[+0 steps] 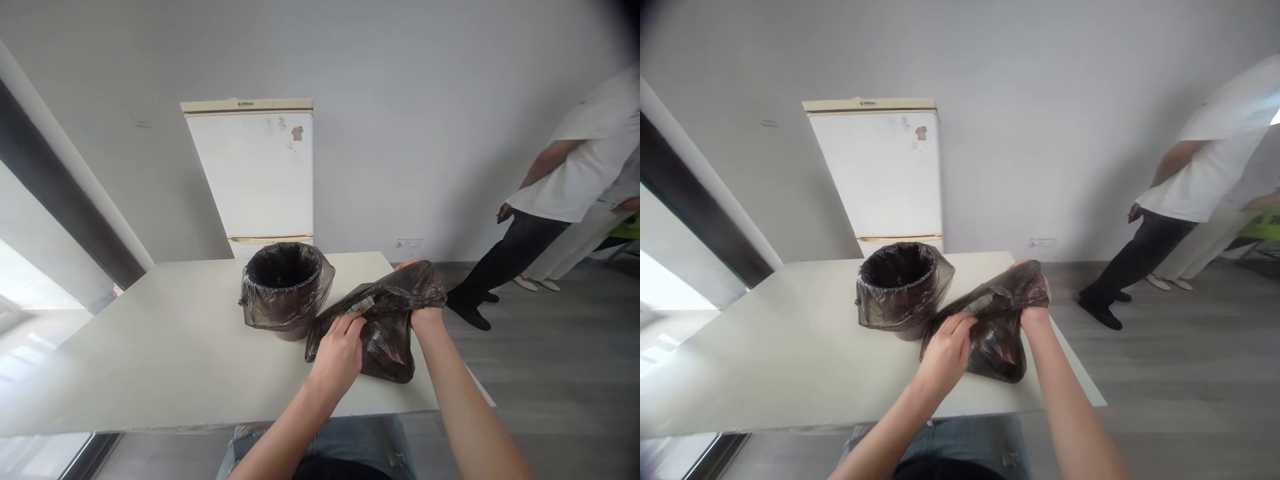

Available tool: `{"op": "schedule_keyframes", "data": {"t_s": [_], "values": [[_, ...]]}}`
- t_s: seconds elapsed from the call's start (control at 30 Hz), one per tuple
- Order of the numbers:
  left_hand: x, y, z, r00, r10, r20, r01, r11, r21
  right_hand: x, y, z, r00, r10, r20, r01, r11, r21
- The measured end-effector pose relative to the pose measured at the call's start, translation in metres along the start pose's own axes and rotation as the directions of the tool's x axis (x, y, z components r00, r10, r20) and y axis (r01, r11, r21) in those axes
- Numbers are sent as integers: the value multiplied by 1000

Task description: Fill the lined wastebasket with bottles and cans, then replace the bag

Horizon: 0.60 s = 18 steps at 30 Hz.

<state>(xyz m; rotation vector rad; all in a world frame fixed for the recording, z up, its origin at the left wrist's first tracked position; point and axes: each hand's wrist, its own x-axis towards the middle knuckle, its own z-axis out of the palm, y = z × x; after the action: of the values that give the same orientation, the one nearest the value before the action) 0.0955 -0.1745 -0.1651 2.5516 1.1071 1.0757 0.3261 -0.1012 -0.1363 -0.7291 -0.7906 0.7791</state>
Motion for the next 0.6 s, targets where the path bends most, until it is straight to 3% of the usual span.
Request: {"op": "schedule_keyframes", "data": {"t_s": [0.1,0.23,0.37,0.47,0.53,0.6], "values": [[10,-10,10,973,-220,69,210,970,123,-4,7,3,992,43,122,-48,998,37],[17,-25,19,876,-458,152,400,865,302,-7,13,-1,978,1,207,-12,998,54],[16,-36,30,843,-502,193,415,836,360,-10,16,-10,983,1,183,-1,1000,4],[16,-46,35,838,-490,241,397,850,347,-11,20,-19,970,6,243,4,999,-41],[17,-52,36,842,-477,253,384,858,340,-12,25,-28,961,-23,274,84,973,-213],[17,-57,38,849,-469,242,379,861,339,-13,31,-39,964,-33,265,156,876,-456]]}}
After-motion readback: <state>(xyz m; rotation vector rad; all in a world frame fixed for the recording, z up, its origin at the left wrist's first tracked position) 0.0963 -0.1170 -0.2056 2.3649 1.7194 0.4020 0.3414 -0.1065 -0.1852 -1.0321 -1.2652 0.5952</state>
